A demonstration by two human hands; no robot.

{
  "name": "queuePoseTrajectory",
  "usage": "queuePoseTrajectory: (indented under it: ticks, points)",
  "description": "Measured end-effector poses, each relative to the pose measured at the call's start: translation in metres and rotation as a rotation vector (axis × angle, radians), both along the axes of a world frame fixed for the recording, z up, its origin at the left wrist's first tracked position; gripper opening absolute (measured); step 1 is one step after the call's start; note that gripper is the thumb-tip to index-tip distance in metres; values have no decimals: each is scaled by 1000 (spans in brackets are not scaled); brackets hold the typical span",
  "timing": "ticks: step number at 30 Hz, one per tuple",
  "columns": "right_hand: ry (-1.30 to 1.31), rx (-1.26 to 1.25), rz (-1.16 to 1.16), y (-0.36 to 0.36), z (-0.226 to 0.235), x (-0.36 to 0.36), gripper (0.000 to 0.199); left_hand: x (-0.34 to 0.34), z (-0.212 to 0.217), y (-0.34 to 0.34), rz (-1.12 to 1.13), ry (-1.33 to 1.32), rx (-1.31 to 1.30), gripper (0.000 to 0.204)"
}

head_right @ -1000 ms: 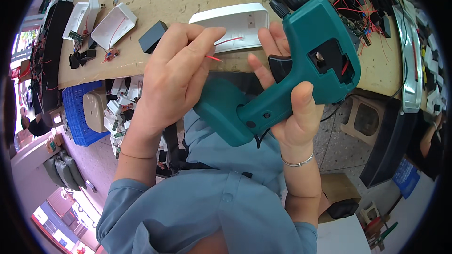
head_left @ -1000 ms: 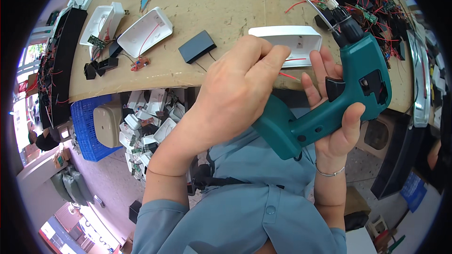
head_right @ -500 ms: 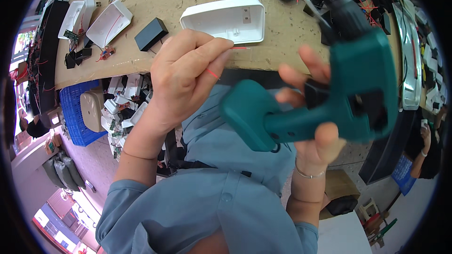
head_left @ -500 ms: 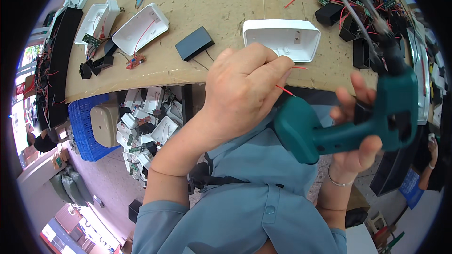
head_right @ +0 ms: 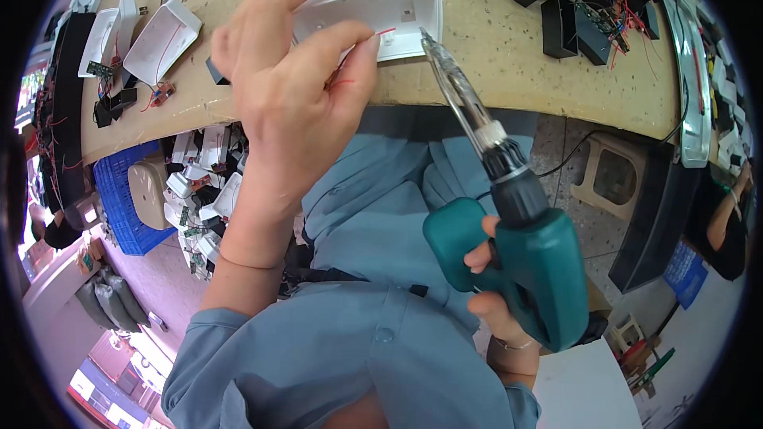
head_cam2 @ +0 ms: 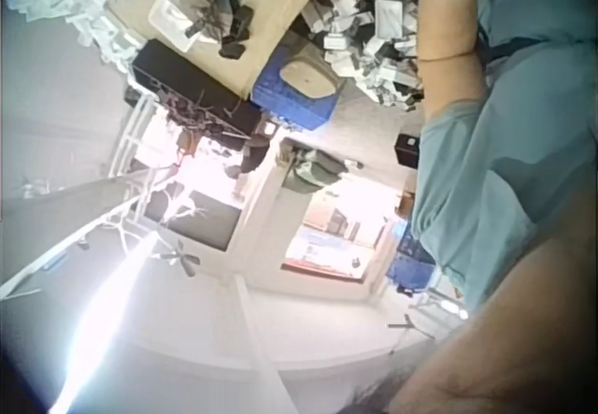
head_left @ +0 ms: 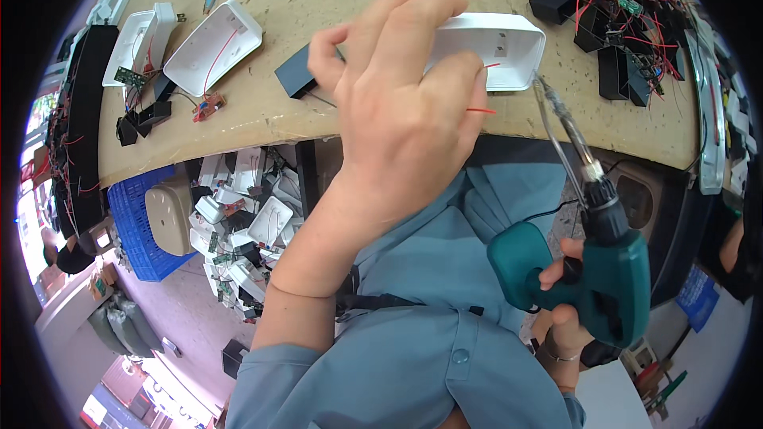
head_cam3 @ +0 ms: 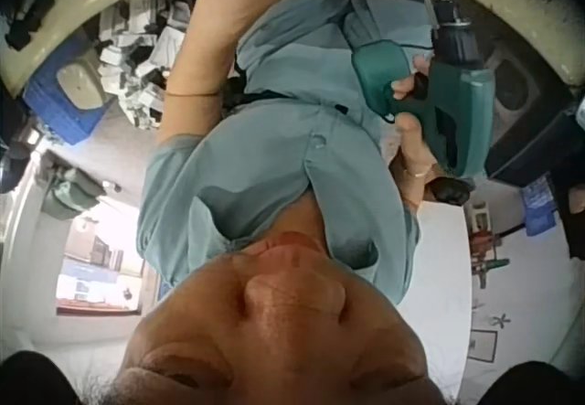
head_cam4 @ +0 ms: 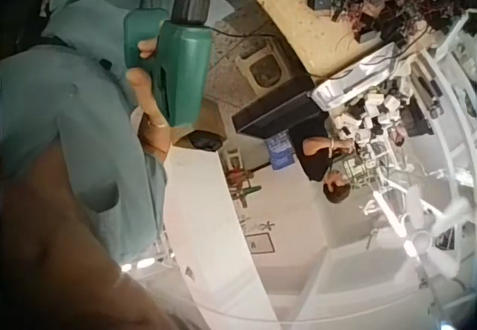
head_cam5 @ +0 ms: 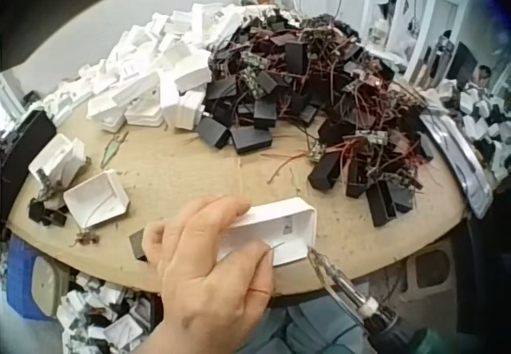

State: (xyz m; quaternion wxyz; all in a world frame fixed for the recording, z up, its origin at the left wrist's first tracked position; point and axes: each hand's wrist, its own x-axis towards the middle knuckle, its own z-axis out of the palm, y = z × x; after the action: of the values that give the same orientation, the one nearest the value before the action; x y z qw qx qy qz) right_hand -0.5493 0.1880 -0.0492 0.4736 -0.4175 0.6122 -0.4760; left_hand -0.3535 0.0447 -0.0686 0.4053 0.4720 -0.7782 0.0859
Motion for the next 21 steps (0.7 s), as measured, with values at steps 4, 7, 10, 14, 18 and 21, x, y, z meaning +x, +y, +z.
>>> queuePoseTrajectory:
  ticks: [4,7,10,14,18,21]
  points:
    - [44,-41,42,-5,-6,5,75,-4,7,-1,66,-106,-29,11]
    - [57,-37,60,-8,-5,8,72,-5,4,-2,53,-29,-36,11]
    - [55,-44,47,-10,-6,11,70,-8,3,-4,79,-41,-40,11]
    - [41,-43,0,-14,-6,15,69,-11,0,-5,110,-54,-74,10]
    - [32,-42,20,-16,-7,14,68,-12,1,-5,109,-75,-72,10]
    - [34,-19,35,-18,-4,15,67,-11,1,-5,103,-44,-64,10]
